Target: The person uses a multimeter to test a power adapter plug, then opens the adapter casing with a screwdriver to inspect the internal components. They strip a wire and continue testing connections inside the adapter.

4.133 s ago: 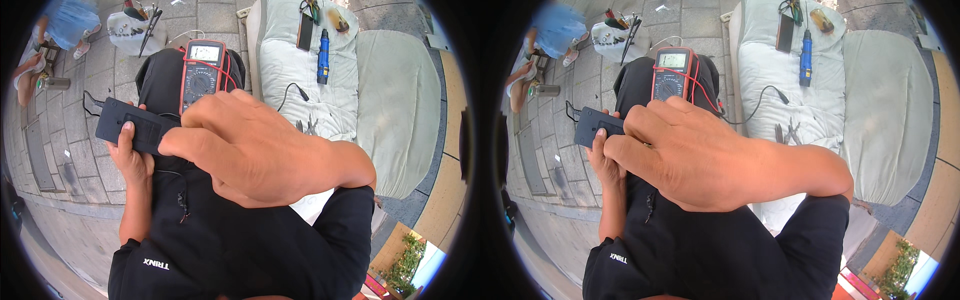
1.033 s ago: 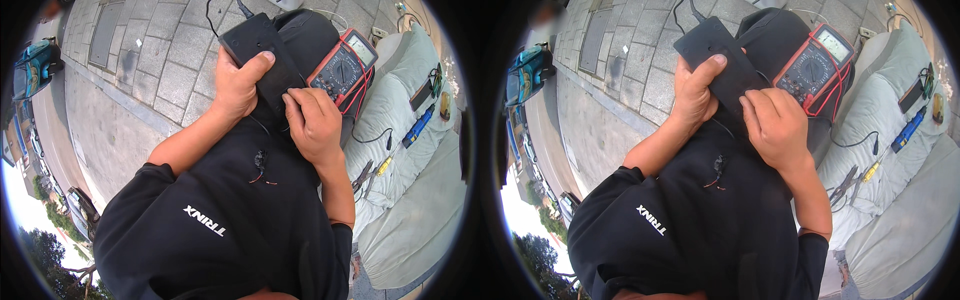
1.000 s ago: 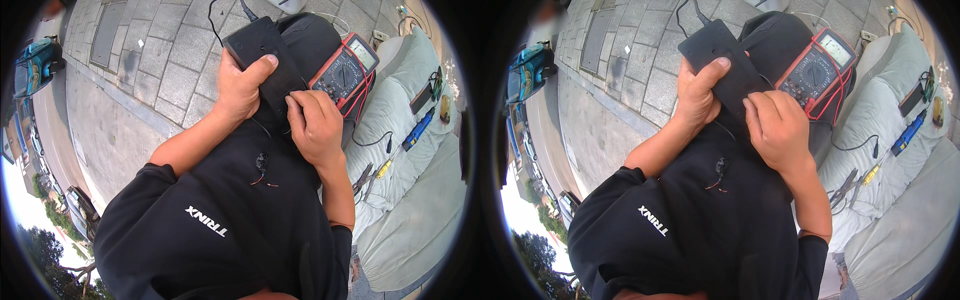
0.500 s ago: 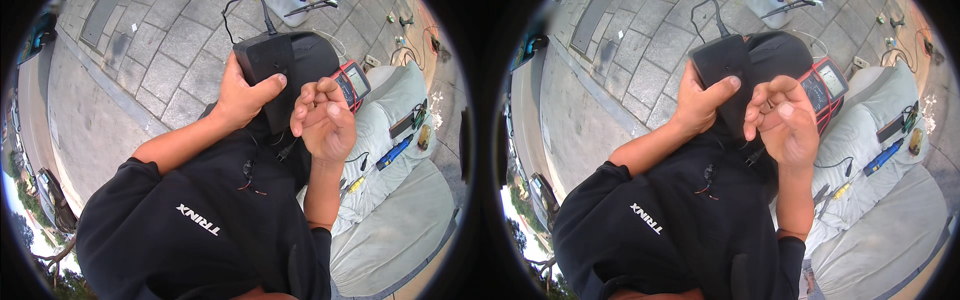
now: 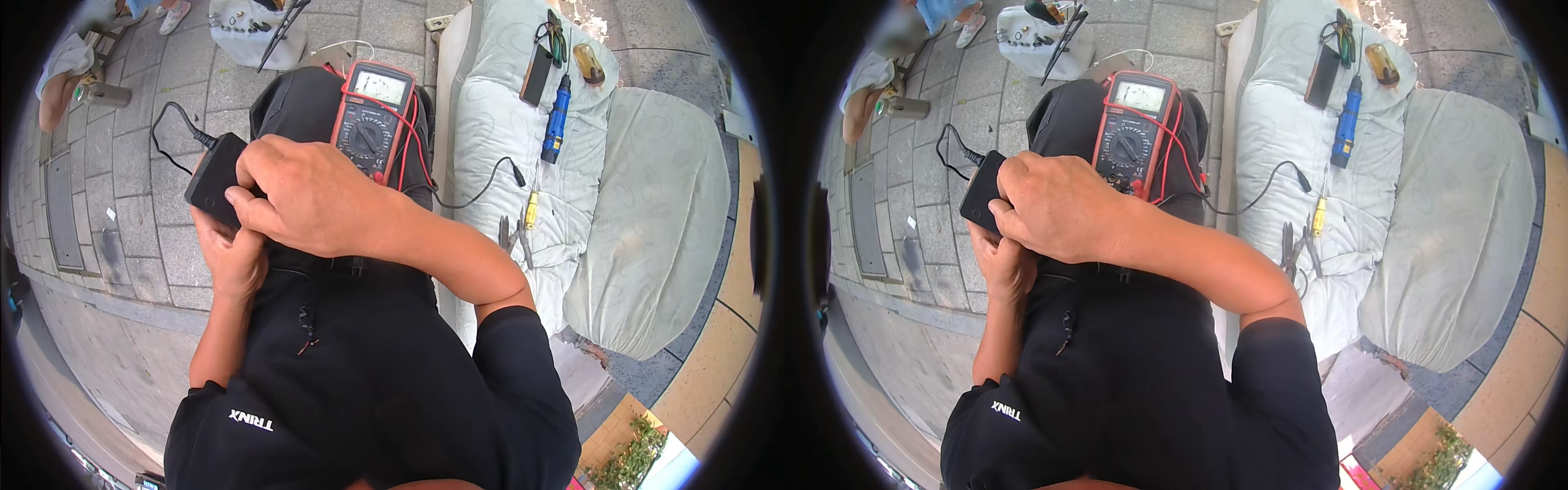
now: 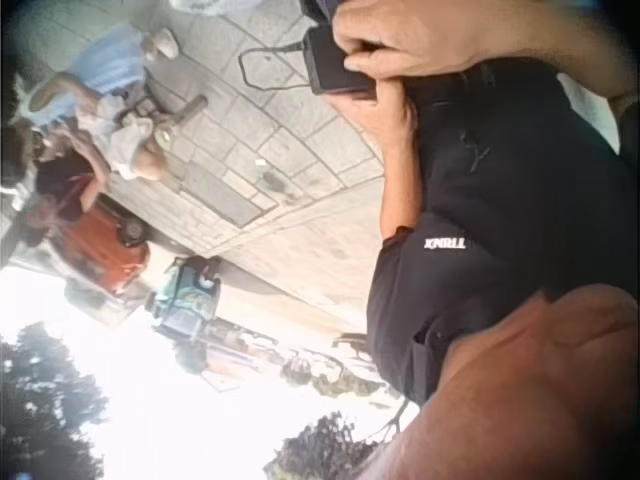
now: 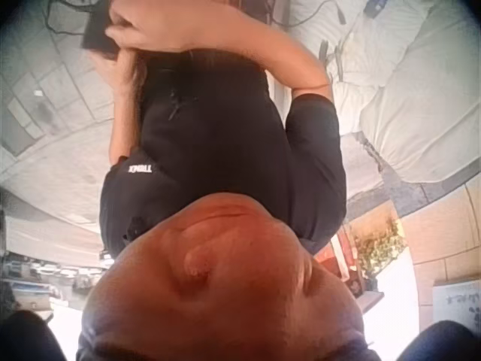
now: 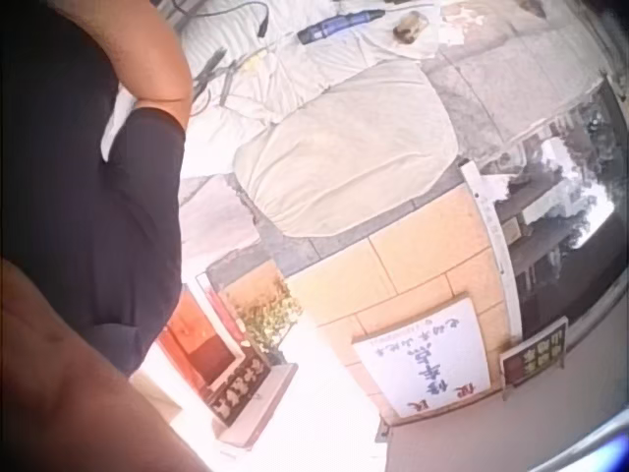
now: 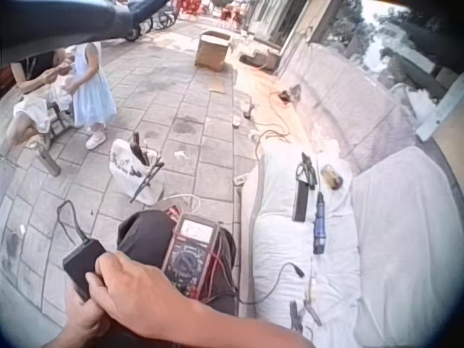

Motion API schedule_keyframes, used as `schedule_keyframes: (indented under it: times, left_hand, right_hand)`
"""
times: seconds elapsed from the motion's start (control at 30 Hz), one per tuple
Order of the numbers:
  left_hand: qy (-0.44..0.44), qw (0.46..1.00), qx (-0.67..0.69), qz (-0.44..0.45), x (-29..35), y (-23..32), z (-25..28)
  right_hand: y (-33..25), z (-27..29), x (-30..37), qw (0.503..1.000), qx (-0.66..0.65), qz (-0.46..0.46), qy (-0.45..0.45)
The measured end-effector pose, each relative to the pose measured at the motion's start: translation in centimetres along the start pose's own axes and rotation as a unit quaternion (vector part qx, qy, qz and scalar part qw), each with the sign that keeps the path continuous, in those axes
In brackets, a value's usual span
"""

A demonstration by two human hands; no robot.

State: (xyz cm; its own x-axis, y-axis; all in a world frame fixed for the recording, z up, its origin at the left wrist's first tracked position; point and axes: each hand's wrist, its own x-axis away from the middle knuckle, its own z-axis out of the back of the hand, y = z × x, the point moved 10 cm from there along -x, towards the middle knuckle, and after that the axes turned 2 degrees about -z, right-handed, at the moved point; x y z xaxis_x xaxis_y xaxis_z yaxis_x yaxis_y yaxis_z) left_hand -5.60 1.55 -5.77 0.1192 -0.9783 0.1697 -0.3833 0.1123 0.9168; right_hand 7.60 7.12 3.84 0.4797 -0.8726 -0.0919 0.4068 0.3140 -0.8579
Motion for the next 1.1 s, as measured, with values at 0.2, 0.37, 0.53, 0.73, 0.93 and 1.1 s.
schedule_keyframes:
  times: [0.2, 0.37, 0.53, 0.73, 0.93, 1.1]
  left_hand:
    - [-0.034, 0.999, 0.0, 0.016, -0.5, 0.1, -0.1]
    - [-0.062, 0.992, 0.068, 0.083, -1.3, 2.2, -3.0]
    - [-0.189, 0.938, 0.253, 0.142, -1.6, 2.2, -4.5]
    - [-0.231, 0.911, 0.314, 0.135, -0.9, 1.7, -5.0]
    - [-0.217, 0.91, 0.334, 0.119, 0.3, 1.1, -5.1]
    - [-0.155, 0.961, 0.184, 0.139, 0.7, 0.3, -3.1]
  right_hand:
    - [2.0, 1.0, 0.0, 0.993, -0.105, 0.004, 0.048]
    - [9.2, 11.5, 5.9, 0.957, -0.155, -0.169, 0.178]
    - [29.7, 29.0, 22.6, 0.814, 0.082, -0.437, 0.375]
    - [37.8, 33.6, 27.9, 0.794, 0.226, -0.442, 0.351]
    - [38.9, 34.7, 28.6, 0.813, 0.304, -0.41, 0.282]
    - [31.6, 32.1, 23.7, 0.848, 0.158, -0.393, 0.32]
